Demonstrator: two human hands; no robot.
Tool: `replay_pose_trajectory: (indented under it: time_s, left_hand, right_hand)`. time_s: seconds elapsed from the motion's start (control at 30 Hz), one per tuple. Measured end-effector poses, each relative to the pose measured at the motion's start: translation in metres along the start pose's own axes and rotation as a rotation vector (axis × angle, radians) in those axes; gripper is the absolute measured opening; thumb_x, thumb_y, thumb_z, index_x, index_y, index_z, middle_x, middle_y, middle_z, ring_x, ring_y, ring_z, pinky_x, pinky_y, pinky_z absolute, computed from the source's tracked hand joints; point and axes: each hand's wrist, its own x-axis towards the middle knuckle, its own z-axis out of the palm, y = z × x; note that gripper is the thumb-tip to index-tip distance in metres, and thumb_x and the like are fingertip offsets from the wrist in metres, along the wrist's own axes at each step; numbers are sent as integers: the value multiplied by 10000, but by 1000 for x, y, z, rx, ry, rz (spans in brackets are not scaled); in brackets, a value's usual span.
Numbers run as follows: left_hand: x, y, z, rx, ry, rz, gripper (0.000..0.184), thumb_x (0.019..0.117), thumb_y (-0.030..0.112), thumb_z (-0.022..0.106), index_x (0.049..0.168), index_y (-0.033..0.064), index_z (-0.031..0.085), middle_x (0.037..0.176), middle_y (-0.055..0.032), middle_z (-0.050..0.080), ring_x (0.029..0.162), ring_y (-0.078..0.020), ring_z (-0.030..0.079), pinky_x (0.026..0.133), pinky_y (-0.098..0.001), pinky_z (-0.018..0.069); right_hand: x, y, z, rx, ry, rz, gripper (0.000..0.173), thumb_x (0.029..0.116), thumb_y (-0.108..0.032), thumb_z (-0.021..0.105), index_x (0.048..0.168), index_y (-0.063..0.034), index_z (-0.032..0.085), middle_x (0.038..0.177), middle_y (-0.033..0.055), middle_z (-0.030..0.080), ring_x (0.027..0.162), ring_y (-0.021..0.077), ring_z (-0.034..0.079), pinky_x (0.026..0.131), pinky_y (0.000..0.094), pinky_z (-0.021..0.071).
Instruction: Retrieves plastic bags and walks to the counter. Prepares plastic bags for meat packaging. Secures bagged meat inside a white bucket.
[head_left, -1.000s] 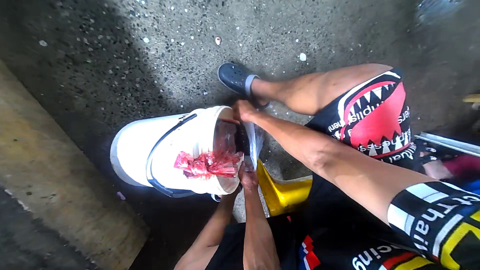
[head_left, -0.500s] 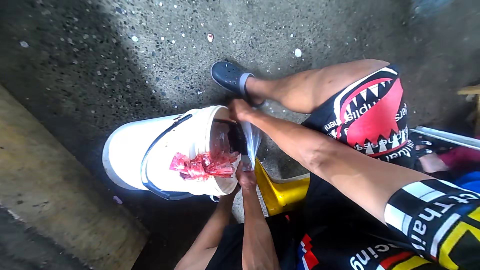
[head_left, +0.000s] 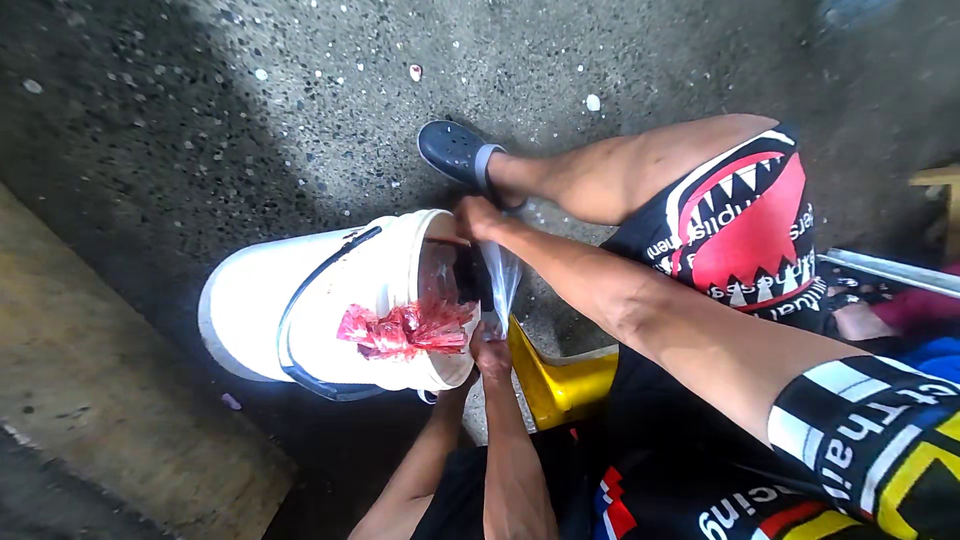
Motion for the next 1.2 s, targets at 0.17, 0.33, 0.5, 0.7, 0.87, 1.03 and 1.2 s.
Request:
replay_pose_trajectory:
  time_s: [0.17, 0.33, 0.5, 0.7, 0.87, 1.03, 1.2]
  left_hand:
    - [-1, 0, 2, -17, 3, 6, 223, 1053, 179, 427, 1167, 45, 564, 1052, -114, 638, 963, -236, 640, 867, -457, 557]
    - [1, -2, 0, -23, -9, 21, 216, 1053, 176, 423, 1142, 44, 570, 1020, -113, 640, 938, -237, 644, 861, -448, 561]
    - [-1, -1, 3, -4, 9, 20, 211, 1051, 171, 424, 1155, 50, 562, 1044, -112, 631, 954, -236, 633, 861, -452, 554]
    - [-1, 0, 2, -5, 4, 24, 196, 1049, 173, 426, 1122, 55, 564, 989, -96, 628, 905, -224, 632, 827, -439, 558]
    - [-12, 7, -3, 17, -36, 89, 230, 1067, 201, 406, 1109, 56, 580, 961, -83, 641, 887, -205, 641, 816, -416, 562]
    - [-28, 24, -10, -29, 37, 113, 245, 1063, 269, 416, 1074, 75, 565, 880, -77, 614, 772, -193, 625, 702, -394, 558]
    - [-49, 46, -21, -30, 106, 201, 254, 1053, 267, 424, 1122, 70, 569, 908, -84, 623, 785, -197, 626, 700, -394, 557]
  right_hand:
    - [0, 0, 0, 6, -7, 2, 200, 898, -203, 713, 1027, -55, 747, 1081, 181, 710, 1053, 358, 675, 888, 610, 537]
    - [-3, -1, -2, 8, -8, -12, 184, 904, -191, 704, 1016, -52, 747, 1065, 177, 712, 1042, 349, 677, 881, 601, 537]
    - [-2, -1, -3, -9, -9, -5, 183, 910, -203, 691, 1008, -61, 749, 1069, 170, 714, 1044, 348, 677, 876, 601, 538]
    - [-3, -2, -2, -3, 4, -7, 171, 901, -194, 690, 985, -58, 752, 1041, 170, 717, 1022, 350, 680, 860, 607, 538]
    - [-11, -15, -6, -50, -9, -1, 187, 892, -204, 707, 988, -47, 738, 1057, 183, 706, 1033, 360, 676, 859, 609, 541]
    - [-31, -33, -8, -41, -15, -59, 192, 877, -180, 704, 988, -25, 723, 1044, 193, 691, 1010, 357, 673, 841, 597, 544]
    - [-57, -48, -5, -13, -12, -188, 144, 878, -152, 687, 880, -9, 704, 988, 185, 682, 964, 344, 660, 811, 584, 529]
